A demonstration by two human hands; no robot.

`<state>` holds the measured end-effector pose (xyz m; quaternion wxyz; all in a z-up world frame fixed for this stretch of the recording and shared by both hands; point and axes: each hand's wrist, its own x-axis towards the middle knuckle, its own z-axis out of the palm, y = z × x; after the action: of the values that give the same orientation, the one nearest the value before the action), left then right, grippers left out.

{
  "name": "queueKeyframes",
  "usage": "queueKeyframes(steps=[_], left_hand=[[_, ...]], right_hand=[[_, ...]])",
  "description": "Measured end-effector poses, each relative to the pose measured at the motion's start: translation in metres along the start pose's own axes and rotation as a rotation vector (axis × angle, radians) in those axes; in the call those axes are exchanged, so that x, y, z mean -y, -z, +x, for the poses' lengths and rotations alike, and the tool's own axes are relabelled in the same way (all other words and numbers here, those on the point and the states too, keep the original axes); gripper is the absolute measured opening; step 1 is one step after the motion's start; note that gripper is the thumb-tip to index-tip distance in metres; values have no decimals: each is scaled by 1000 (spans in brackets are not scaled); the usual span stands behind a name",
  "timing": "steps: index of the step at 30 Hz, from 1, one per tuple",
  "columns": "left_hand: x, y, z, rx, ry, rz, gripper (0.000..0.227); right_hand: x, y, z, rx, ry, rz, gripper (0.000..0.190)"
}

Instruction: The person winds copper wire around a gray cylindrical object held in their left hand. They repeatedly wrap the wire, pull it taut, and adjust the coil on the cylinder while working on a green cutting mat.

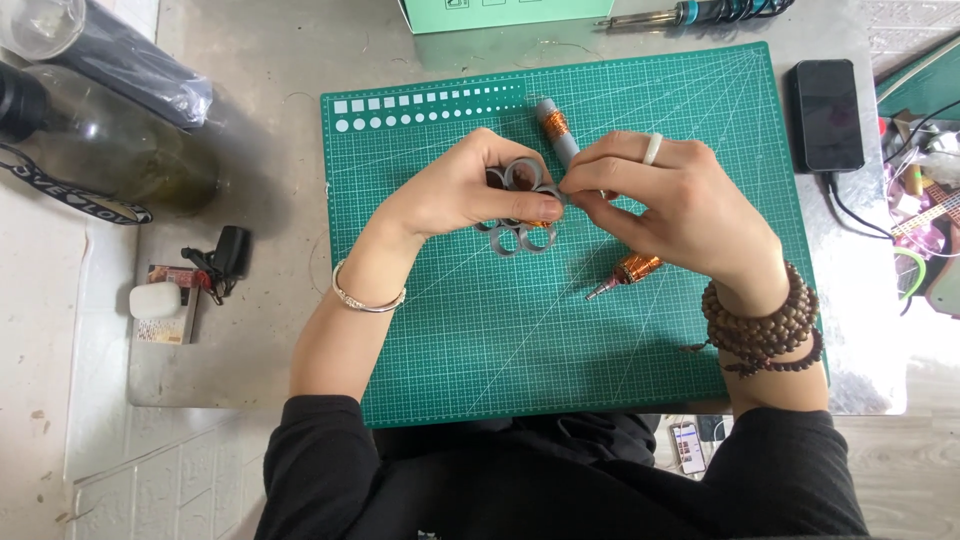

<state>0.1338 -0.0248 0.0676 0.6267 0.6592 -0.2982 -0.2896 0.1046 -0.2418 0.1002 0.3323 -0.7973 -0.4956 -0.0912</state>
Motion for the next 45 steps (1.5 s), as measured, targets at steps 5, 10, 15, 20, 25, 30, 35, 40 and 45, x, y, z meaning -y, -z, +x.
queueKeyframes(steps=[5,10,15,20,25,30,35,40,45], left_hand=[[1,0,0,15,-18,7,23],[1,0,0,15,10,3,22],[2,1,-1,55,-13,-40,25],[3,3,-1,55,-24,-13,22],[-3,2,-3,58,-15,51,21],[-6,0,-5,11,36,126,19],[-13,-3,-10,-19,26,177,27],[-27,1,-20,-105,-5,288,27],[-37,5,-32,-178,-8,321,20]], right_hand=[[-5,-4,0,-26,52,-108,4],[-7,-7,2,-60,111,-179,4],[-11,-11,-1,-93,179,-278,4],[-12,-6,-2,-75,147,-162,3],[-9,-1,0,-1,95,5,5],[-5,1,1,69,-129,270,10],[-15,-5,-1,178,-266,457,13],[-20,-2,0,226,-295,592,20],[-24,-2,-2,197,-265,677,17]])
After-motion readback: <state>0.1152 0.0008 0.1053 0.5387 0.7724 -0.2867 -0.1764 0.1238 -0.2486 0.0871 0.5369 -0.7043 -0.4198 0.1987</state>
